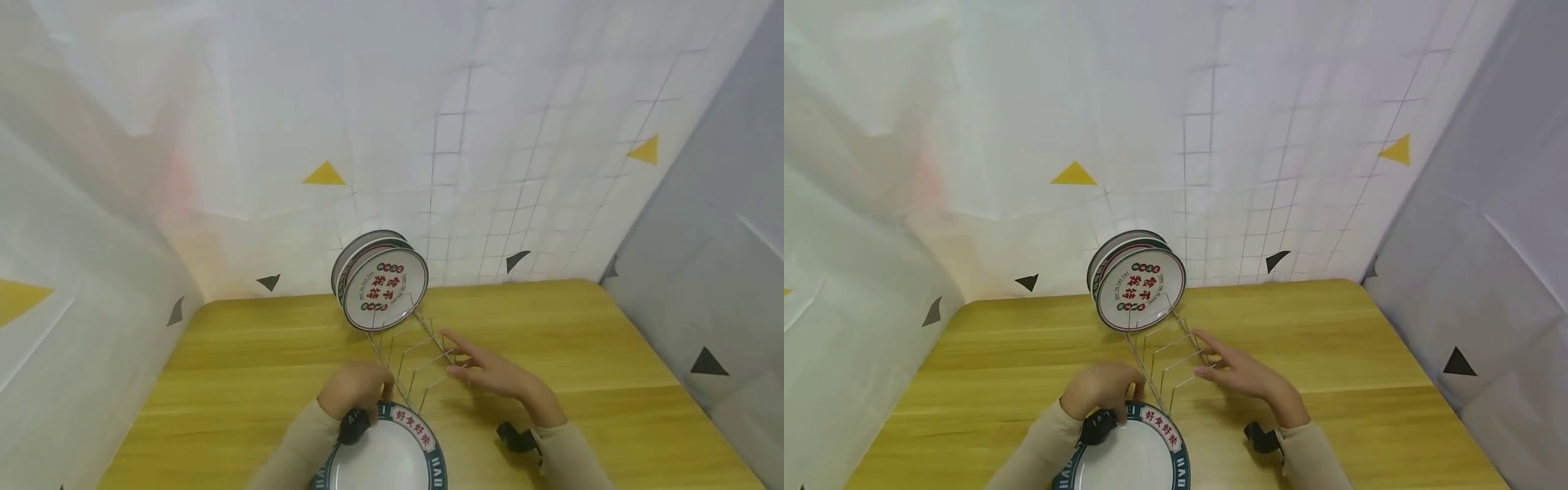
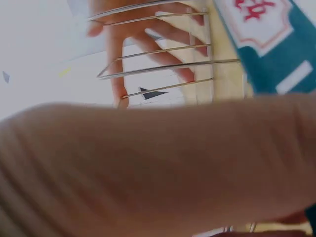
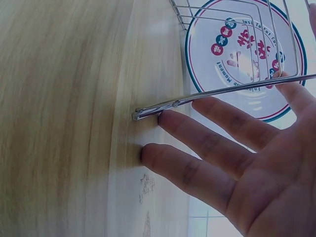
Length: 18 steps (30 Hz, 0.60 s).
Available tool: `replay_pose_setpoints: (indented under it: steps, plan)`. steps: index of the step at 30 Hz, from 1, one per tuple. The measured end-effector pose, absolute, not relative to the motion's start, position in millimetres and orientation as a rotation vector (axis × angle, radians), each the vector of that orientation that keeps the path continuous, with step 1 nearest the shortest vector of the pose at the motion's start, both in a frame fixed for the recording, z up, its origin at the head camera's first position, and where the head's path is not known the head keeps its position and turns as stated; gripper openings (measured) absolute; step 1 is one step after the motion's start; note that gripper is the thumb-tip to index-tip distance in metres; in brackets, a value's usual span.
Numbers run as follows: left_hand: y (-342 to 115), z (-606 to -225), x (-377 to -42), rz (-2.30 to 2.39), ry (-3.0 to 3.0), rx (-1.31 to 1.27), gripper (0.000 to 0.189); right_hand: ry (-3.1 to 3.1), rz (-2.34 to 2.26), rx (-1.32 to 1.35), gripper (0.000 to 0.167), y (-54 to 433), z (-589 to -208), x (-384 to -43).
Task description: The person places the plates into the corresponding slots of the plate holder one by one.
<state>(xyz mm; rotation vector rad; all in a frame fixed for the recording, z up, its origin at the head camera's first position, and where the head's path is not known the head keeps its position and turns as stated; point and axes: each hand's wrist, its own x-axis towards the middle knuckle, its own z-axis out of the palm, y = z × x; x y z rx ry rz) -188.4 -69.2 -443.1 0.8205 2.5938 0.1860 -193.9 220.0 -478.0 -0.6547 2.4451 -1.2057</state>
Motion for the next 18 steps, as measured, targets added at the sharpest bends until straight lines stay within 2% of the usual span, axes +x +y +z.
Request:
replay_pose_setpoints:
  steps: [9,18]
  plan:
    - [-69,-448,-195,0.273,2.575,0.931,0.020,2.457,-1.189,-0.626,0.068,221,-477,-194]
    - [-83,-426,-204,0.472,2.457,1.137,0.018,2.454,-1.184,-0.599,0.068,219,-475,-194]
